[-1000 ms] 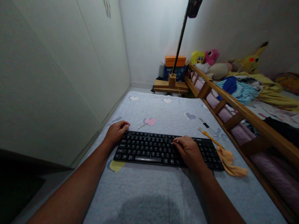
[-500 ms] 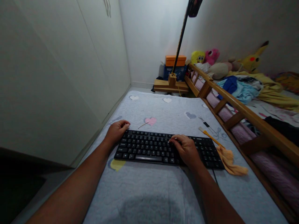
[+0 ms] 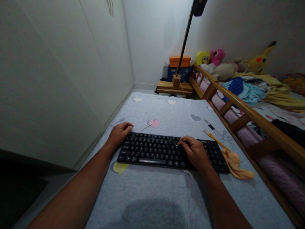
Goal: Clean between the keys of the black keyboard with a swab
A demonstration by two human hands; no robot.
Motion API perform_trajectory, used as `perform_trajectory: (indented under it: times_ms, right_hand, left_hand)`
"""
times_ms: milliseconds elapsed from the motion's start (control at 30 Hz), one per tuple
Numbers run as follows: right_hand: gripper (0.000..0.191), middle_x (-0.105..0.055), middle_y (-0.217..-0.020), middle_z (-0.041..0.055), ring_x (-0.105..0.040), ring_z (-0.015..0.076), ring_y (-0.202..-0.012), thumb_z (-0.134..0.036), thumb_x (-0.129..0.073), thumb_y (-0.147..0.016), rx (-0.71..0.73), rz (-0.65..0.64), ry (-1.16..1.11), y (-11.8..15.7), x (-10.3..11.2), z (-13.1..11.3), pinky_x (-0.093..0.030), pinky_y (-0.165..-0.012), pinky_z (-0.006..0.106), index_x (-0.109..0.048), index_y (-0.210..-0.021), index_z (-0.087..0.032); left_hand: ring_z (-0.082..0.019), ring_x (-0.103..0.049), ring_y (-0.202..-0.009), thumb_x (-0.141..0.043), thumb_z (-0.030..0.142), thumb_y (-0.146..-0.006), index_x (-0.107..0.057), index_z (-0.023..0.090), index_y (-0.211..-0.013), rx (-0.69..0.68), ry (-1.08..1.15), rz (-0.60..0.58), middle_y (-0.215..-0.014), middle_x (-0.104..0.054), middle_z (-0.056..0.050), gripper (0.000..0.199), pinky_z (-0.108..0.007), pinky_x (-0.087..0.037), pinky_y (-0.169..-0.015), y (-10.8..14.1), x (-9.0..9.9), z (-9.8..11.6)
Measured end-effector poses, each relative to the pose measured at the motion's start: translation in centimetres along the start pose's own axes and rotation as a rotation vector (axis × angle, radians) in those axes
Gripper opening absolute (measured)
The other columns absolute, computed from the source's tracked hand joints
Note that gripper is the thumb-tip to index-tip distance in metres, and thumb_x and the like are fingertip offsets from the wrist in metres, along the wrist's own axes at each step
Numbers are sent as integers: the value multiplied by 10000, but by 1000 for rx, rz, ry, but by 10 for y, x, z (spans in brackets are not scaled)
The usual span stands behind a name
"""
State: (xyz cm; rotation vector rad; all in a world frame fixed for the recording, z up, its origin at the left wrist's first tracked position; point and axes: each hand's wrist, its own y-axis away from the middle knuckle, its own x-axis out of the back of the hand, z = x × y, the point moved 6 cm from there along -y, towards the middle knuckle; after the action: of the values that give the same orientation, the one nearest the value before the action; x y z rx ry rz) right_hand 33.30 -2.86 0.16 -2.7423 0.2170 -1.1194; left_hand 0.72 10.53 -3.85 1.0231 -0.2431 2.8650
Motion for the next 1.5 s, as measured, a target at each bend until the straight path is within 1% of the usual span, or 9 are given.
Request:
perform_trajectory:
  times_ms: [167,333,633,833,967,1167,1367,1500]
  right_hand:
    - [203,-706,-812,40,-635,219,-820,-317,-503,-896,4,7,-7,0,-1,1,-440,-805,345,-651,-784,-234]
    - [183,-702,-795,33,-629,215,-813,-308,-524,-885,27,61,-6,-2,-3,1,-439,-799,337,-655,-781,-232]
    - [170,-717,-826,46,-631,232,-838,-307,-540,-889,37,102,32,-5,-4,2,-437,-831,355,-669,-810,-230]
    - [168,-714,-839,49,-630,233,-847,-308,-539,-888,29,109,23,-7,-4,3,-435,-839,357,-670,-815,-231]
    - [169,-703,-814,44,-627,226,-831,-305,-537,-888,24,112,27,-6,-2,2,-432,-826,346,-666,-808,-232]
    - [172,-694,-801,41,-621,224,-829,-301,-530,-890,29,110,45,-7,-2,2,-428,-803,332,-662,-807,-228]
    - [185,-700,-818,47,-622,229,-835,-314,-517,-898,35,108,51,-9,-4,4,-432,-813,338,-661,-825,-225]
    - [191,-698,-810,44,-622,227,-825,-309,-512,-899,27,108,49,-9,-3,3,-431,-806,336,-664,-820,-226]
  left_hand:
    - [-204,-588,-694,-537,455,-805,-700,169,-867,-1,5,6,-725,-660,-18,334,-307,-433,-647,0,0,1]
    - [-197,-576,-673,-537,466,-803,-704,174,-879,9,1,-7,-704,-657,-11,345,-294,-424,-616,0,-1,0]
    - [-204,-598,-716,-528,454,-805,-702,169,-879,0,-4,-5,-755,-671,-20,342,-306,-431,-662,-1,-1,-1]
    - [-212,-611,-742,-533,446,-799,-701,168,-867,5,-6,6,-762,-684,-25,332,-304,-439,-674,0,0,2]
    - [-209,-607,-730,-533,448,-800,-702,169,-867,4,-14,3,-745,-675,-21,333,-305,-434,-669,1,0,3]
    - [-204,-604,-718,-534,449,-811,-702,168,-869,-12,-6,2,-747,-675,-14,332,-307,-437,-669,-1,-1,0]
    - [-205,-611,-723,-530,455,-828,-705,167,-897,-19,-10,-2,-765,-688,-16,344,-310,-452,-676,-2,-2,-6]
    - [-212,-620,-742,-533,450,-823,-705,168,-884,-19,-13,2,-773,-693,-18,336,-320,-454,-699,-2,-2,-3]
